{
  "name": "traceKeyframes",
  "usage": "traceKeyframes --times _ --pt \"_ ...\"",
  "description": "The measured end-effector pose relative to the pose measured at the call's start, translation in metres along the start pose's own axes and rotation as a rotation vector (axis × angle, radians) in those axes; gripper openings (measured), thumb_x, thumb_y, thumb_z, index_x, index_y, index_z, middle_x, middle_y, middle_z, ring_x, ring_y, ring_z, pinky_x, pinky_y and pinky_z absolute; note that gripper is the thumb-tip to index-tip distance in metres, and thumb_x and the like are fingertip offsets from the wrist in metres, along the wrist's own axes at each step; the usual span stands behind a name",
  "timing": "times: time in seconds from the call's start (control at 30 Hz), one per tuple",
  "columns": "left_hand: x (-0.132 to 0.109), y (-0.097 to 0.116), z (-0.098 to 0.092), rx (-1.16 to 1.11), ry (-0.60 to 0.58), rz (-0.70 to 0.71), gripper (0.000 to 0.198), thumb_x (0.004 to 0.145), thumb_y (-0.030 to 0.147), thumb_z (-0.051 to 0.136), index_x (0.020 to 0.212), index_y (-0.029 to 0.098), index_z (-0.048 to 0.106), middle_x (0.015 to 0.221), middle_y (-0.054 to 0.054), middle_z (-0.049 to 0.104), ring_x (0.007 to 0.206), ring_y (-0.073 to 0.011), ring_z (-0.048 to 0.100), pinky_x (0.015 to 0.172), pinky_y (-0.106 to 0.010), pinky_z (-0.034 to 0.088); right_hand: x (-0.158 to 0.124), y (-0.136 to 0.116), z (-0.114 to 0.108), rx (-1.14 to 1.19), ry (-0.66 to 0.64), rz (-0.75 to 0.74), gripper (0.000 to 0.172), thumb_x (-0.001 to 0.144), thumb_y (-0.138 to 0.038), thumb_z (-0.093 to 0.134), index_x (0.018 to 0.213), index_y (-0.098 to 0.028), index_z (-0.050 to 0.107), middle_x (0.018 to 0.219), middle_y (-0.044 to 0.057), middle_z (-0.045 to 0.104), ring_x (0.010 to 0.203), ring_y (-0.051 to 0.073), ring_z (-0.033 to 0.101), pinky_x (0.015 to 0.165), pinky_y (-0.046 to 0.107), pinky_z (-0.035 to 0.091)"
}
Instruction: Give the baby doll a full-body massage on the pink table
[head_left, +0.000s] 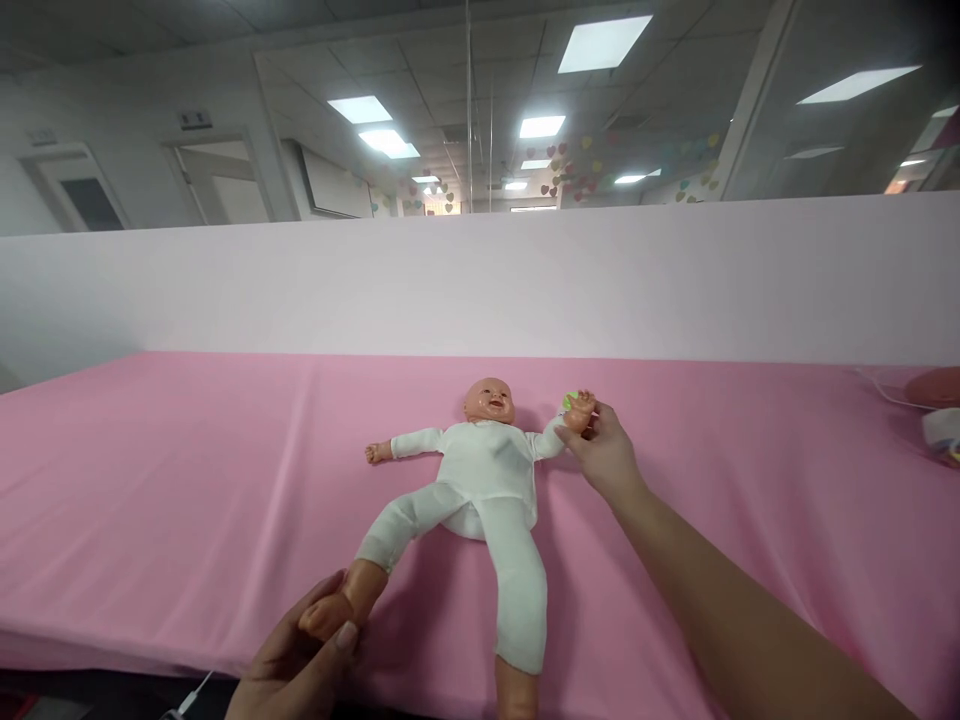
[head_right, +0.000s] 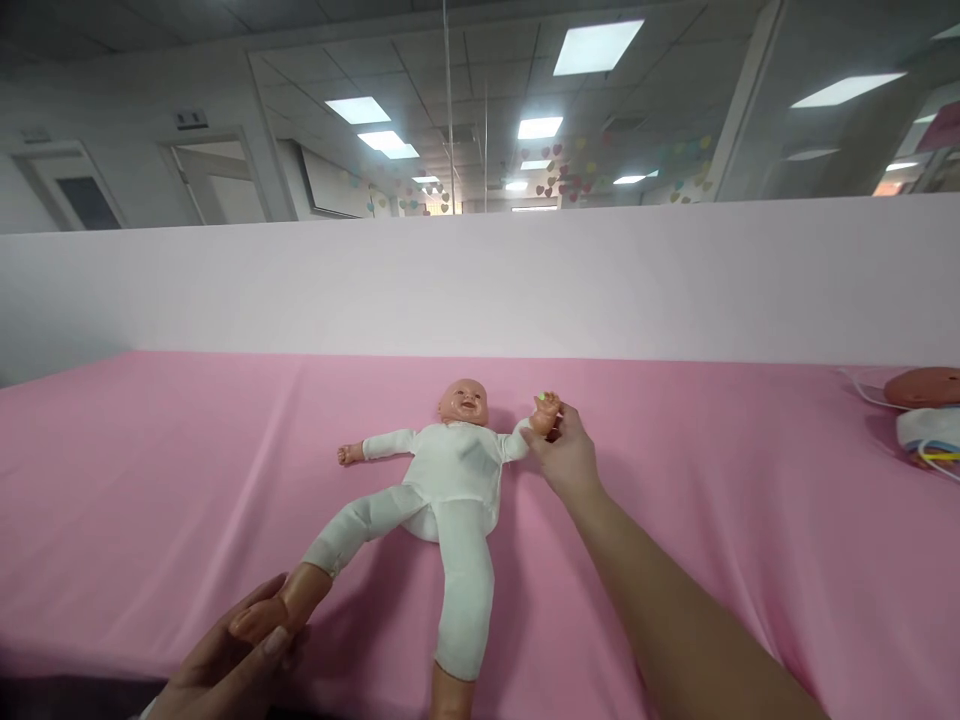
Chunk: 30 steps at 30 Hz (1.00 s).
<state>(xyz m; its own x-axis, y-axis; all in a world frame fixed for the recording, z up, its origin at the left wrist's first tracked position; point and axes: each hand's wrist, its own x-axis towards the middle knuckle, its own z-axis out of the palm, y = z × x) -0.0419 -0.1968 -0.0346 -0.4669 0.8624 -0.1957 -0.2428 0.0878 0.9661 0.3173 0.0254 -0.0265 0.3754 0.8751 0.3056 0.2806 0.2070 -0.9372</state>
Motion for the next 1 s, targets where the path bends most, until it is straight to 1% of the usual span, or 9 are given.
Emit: traceKeyframes --times 0.1,0.2,0.33,0.4,0.47,0.6,0.77,0.9,1.0 --pt "0.005 0.010 0.009 0.080 -0.032 0.097 0.077 0.054 0.050 0.098 0.124 0.026 0.075 0.121 -0.007 0.077 0.109 -0.0349 0.073 0.089 -0.039 0.065 -0.021 -0.021 0.015 -0.026 -0.104 -0.247 0.064 0.080 -0.034 0.077 0.140 -0.029 0.058 0.139 0.006 0.068 0.116 0.027 0.071 0.098 0.044 0.060" --pt "0.018 0.019 0.025 0.116 -0.151 0.195 0.074 0.065 0.045 0.095 0.131 0.023 0.070 0.122 -0.007 0.076 0.112 -0.0319 0.072 0.094 -0.037 0.062 -0.038 -0.032 0.031 -0.175 -0.237 -0.412 0.050 0.085 -0.028 0.071 0.134 -0.032 0.063 0.131 0.003 0.072 0.113 0.026 0.071 0.097 0.044 0.060" --pt "0.035 0.031 0.059 0.107 -0.294 0.262 0.062 0.071 0.039 0.092 0.127 0.021 0.072 0.120 -0.006 0.076 0.114 -0.0297 0.070 0.097 -0.037 0.060 -0.046 -0.031 0.042 -0.397 -0.396 -0.640 0.046 0.088 -0.018 0.064 0.133 -0.029 0.067 0.129 0.004 0.074 0.118 0.027 0.067 0.103 0.046 0.055" --pt "0.041 0.035 0.076 0.107 -0.341 0.284 0.058 0.073 0.036 0.091 0.126 0.021 0.073 0.122 -0.006 0.076 0.117 -0.0289 0.069 0.100 -0.037 0.059 -0.045 -0.029 0.042 -0.472 -0.474 -0.765 0.044 0.091 -0.013 0.058 0.132 -0.026 0.068 0.131 0.005 0.073 0.124 0.026 0.064 0.111 0.048 0.050" --pt "0.046 0.037 0.092 0.106 -0.364 0.304 0.055 0.074 0.034 0.090 0.125 0.021 0.074 0.120 -0.006 0.076 0.116 -0.0284 0.069 0.099 -0.037 0.058 -0.045 -0.027 0.040 -0.547 -0.530 -0.835 0.046 0.093 -0.011 0.054 0.134 -0.025 0.068 0.132 0.005 0.073 0.127 0.026 0.062 0.116 0.050 0.045" --pt "0.057 0.030 0.114 0.118 -0.418 0.322 0.055 0.075 0.035 0.089 0.126 0.021 0.073 0.118 -0.007 0.077 0.113 -0.0280 0.069 0.097 -0.038 0.058 -0.047 -0.030 0.034 -0.626 -0.603 -0.886 0.049 0.093 -0.011 0.054 0.138 -0.024 0.067 0.138 0.005 0.070 0.134 0.029 0.058 0.119 0.054 0.041" --pt "0.066 0.020 0.123 0.133 -0.443 0.317 0.058 0.076 0.037 0.088 0.130 0.022 0.072 0.118 -0.008 0.078 0.114 -0.0277 0.070 0.099 -0.039 0.058 -0.047 -0.028 0.032 -0.548 -0.649 -0.903 0.052 0.089 -0.009 0.055 0.136 -0.025 0.069 0.138 0.004 0.070 0.132 0.026 0.061 0.121 0.051 0.041" --pt "0.060 0.021 0.114 0.112 -0.424 0.362 0.057 0.075 0.036 0.089 0.127 0.022 0.073 0.121 -0.009 0.077 0.110 -0.0283 0.072 0.096 -0.040 0.061 -0.045 -0.024 0.034 -0.472 -0.612 -0.856 0.052 0.085 -0.009 0.059 0.134 -0.024 0.069 0.134 0.006 0.072 0.130 0.026 0.063 0.119 0.051 0.044" --pt "0.052 0.020 0.095 0.128 -0.385 0.395 0.058 0.074 0.035 0.089 0.129 0.023 0.074 0.122 -0.011 0.077 0.110 -0.0306 0.074 0.097 -0.043 0.062 -0.043 -0.026 0.030 -0.364 -0.569 -0.765 0.045 0.088 -0.014 0.061 0.129 -0.028 0.070 0.127 0.004 0.075 0.122 0.025 0.067 0.111 0.048 0.051"
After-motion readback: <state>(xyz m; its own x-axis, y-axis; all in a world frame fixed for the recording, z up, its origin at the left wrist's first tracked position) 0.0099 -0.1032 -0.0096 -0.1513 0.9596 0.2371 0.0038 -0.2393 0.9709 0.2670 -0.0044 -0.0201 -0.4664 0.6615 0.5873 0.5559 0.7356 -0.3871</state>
